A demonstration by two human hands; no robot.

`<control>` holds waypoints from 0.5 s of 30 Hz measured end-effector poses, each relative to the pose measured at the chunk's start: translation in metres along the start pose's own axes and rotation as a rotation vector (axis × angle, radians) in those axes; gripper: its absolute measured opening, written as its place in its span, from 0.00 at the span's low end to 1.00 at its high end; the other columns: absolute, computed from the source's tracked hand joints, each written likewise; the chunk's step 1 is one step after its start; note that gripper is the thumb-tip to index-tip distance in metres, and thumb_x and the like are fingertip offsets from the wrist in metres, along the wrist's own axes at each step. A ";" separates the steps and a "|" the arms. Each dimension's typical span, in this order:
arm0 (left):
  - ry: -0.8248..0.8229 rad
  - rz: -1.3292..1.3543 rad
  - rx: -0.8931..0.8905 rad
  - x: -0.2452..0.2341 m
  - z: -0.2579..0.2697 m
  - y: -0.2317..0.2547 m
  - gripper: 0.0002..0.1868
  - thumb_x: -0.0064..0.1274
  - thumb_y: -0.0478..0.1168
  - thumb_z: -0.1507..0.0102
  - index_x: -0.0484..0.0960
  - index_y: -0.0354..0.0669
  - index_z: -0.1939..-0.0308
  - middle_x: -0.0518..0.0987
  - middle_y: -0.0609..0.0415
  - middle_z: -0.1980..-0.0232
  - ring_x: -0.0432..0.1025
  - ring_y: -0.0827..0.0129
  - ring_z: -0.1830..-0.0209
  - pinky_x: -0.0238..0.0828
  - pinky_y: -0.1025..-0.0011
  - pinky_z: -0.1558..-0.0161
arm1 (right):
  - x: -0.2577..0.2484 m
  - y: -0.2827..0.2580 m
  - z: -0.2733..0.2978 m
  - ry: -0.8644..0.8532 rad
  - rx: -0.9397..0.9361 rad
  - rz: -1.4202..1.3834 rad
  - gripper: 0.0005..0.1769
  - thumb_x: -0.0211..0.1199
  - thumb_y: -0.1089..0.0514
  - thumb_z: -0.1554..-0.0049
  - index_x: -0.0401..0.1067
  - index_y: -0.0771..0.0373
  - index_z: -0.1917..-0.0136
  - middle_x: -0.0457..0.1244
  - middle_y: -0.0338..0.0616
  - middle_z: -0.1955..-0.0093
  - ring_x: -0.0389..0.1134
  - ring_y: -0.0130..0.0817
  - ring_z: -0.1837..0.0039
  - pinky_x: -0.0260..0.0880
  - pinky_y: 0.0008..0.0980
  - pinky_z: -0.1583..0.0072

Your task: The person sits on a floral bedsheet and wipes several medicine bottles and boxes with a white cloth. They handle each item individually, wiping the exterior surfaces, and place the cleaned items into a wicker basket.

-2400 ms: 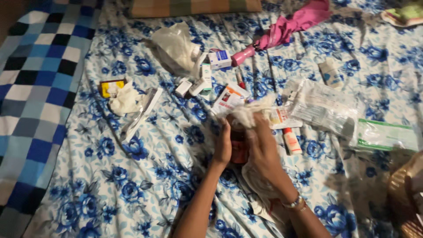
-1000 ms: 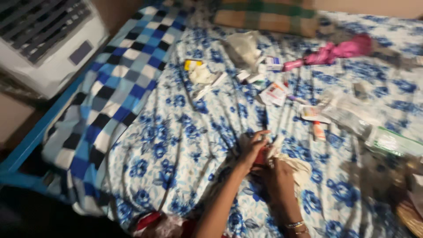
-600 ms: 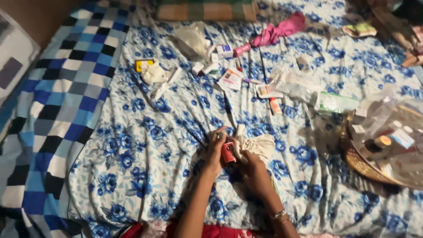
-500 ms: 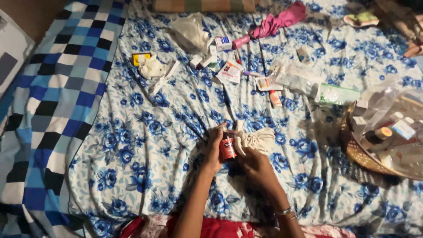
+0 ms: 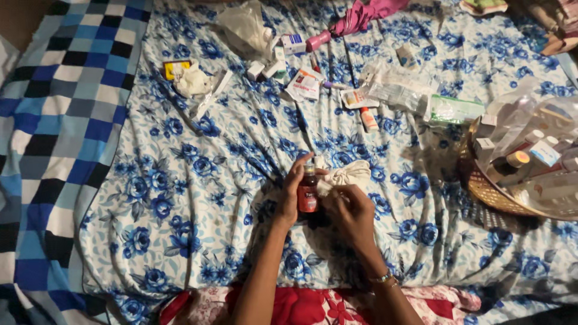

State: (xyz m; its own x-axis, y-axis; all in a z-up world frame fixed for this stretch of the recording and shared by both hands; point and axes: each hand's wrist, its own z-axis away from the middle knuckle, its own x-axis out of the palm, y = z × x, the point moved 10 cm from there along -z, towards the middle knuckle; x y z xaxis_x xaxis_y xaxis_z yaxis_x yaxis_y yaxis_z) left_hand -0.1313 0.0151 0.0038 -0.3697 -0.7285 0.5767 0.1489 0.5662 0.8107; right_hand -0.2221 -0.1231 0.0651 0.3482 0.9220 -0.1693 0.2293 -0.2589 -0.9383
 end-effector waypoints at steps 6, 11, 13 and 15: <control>-0.070 -0.038 0.050 0.007 0.001 -0.006 0.32 0.30 0.60 0.24 0.73 0.38 0.34 0.83 0.45 0.50 0.78 0.66 0.53 0.75 0.67 0.49 | -0.019 -0.015 0.005 0.232 -0.103 0.124 0.15 0.59 0.69 0.41 0.72 0.71 0.40 0.66 0.53 0.43 0.69 0.38 0.42 0.69 0.33 0.41; -0.011 -0.405 0.143 0.003 0.003 -0.015 0.32 0.29 0.59 0.25 0.80 0.36 0.44 0.84 0.46 0.53 0.79 0.64 0.55 0.75 0.67 0.52 | 0.007 -0.059 0.007 0.086 -0.370 0.205 0.26 0.59 0.71 0.45 0.68 0.69 0.33 0.65 0.55 0.33 0.68 0.50 0.32 0.67 0.39 0.32; 0.030 -0.586 0.196 -0.001 0.003 -0.013 0.31 0.32 0.57 0.26 0.82 0.33 0.52 0.86 0.43 0.58 0.81 0.61 0.59 0.75 0.65 0.57 | 0.017 -0.068 0.008 0.008 -0.392 0.218 0.28 0.59 0.69 0.46 0.67 0.69 0.31 0.63 0.56 0.30 0.66 0.52 0.29 0.65 0.41 0.30; 0.034 -0.640 0.207 -0.002 0.004 -0.015 0.30 0.33 0.56 0.27 0.83 0.32 0.54 0.85 0.41 0.62 0.80 0.60 0.62 0.74 0.64 0.60 | 0.019 -0.071 0.008 -0.003 -0.378 0.296 0.26 0.64 0.66 0.46 0.70 0.67 0.34 0.65 0.53 0.32 0.67 0.50 0.32 0.64 0.42 0.31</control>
State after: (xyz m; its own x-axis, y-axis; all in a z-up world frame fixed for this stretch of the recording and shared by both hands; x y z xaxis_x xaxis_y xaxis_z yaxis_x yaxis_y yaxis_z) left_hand -0.1371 0.0094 -0.0098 -0.2973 -0.9548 -0.0059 -0.2702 0.0782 0.9596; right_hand -0.2390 -0.0848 0.1262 0.4459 0.7936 -0.4139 0.4351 -0.5963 -0.6746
